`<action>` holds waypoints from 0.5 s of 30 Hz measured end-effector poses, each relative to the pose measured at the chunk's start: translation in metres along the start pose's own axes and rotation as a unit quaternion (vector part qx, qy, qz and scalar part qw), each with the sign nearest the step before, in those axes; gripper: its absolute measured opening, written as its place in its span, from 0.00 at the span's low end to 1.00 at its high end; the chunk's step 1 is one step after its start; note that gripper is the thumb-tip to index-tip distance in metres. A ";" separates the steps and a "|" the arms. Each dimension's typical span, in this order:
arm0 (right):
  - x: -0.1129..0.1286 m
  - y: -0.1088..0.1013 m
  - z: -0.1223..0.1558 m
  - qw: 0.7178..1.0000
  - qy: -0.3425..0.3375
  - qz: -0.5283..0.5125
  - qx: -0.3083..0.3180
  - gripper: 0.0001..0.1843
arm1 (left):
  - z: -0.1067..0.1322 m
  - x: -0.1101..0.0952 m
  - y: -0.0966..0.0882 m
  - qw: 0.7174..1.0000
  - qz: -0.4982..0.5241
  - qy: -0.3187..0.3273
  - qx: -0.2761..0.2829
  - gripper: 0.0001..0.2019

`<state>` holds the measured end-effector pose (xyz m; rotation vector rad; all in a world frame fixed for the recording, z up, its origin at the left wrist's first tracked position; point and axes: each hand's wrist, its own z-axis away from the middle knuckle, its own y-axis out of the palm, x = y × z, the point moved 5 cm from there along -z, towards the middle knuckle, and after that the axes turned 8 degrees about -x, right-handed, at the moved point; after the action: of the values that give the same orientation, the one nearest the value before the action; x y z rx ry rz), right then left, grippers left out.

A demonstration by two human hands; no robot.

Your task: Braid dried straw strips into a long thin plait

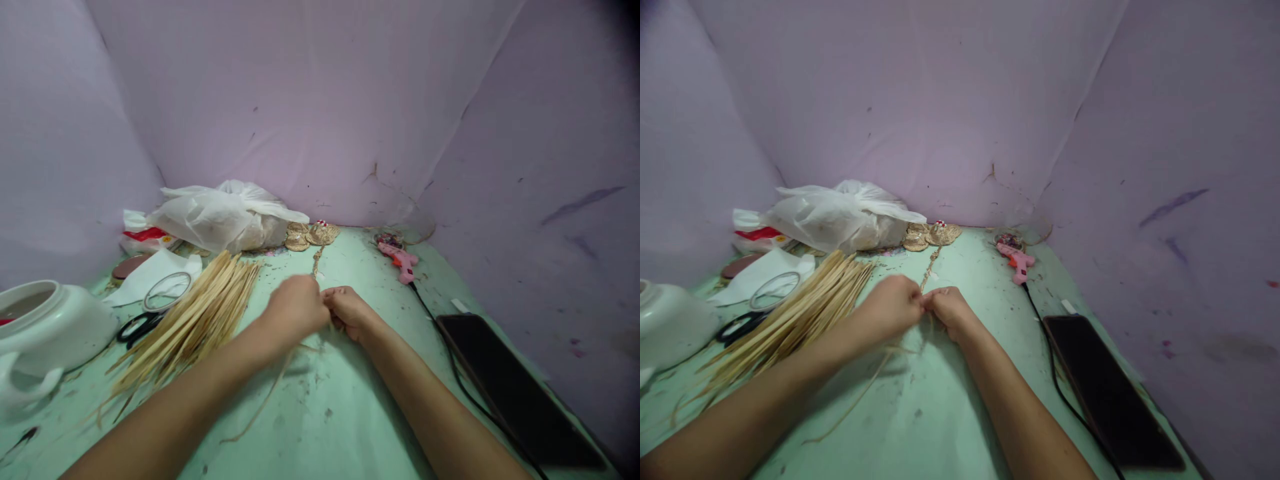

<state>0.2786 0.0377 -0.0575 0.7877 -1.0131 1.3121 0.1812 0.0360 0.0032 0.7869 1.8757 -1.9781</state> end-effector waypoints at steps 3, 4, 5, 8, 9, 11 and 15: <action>0.005 0.003 0.000 0.997 -0.051 -0.040 0.045 0.08 | -0.021 0.019 -0.013 0.994 0.092 -0.060 -0.030 0.10; 0.007 0.004 0.001 0.996 -0.057 -0.043 0.053 0.09 | -0.024 0.025 -0.006 0.986 0.131 -0.099 0.031 0.10; 0.008 0.004 0.002 0.996 -0.056 -0.041 0.058 0.09 | -0.025 0.030 0.003 0.970 0.176 -0.136 0.095 0.09; 0.011 0.006 0.005 0.994 -0.050 -0.047 0.081 0.08 | -0.021 0.036 0.029 0.903 0.295 -0.203 0.238 0.09; 0.012 0.007 0.007 0.993 -0.053 -0.051 0.091 0.08 | -0.020 0.037 0.033 0.881 0.326 -0.217 0.266 0.09; 0.014 0.007 0.008 0.990 -0.066 -0.057 0.107 0.08 | -0.020 0.039 0.039 0.840 0.375 -0.236 0.312 0.11; 0.013 0.006 0.007 0.987 -0.071 -0.061 0.129 0.07 | -0.022 0.041 0.038 0.768 0.448 -0.254 0.382 0.13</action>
<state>0.2717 0.0375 -0.0436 1.1364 -0.9013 1.3104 0.1739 0.0604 -0.0517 0.9381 0.1881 -1.8976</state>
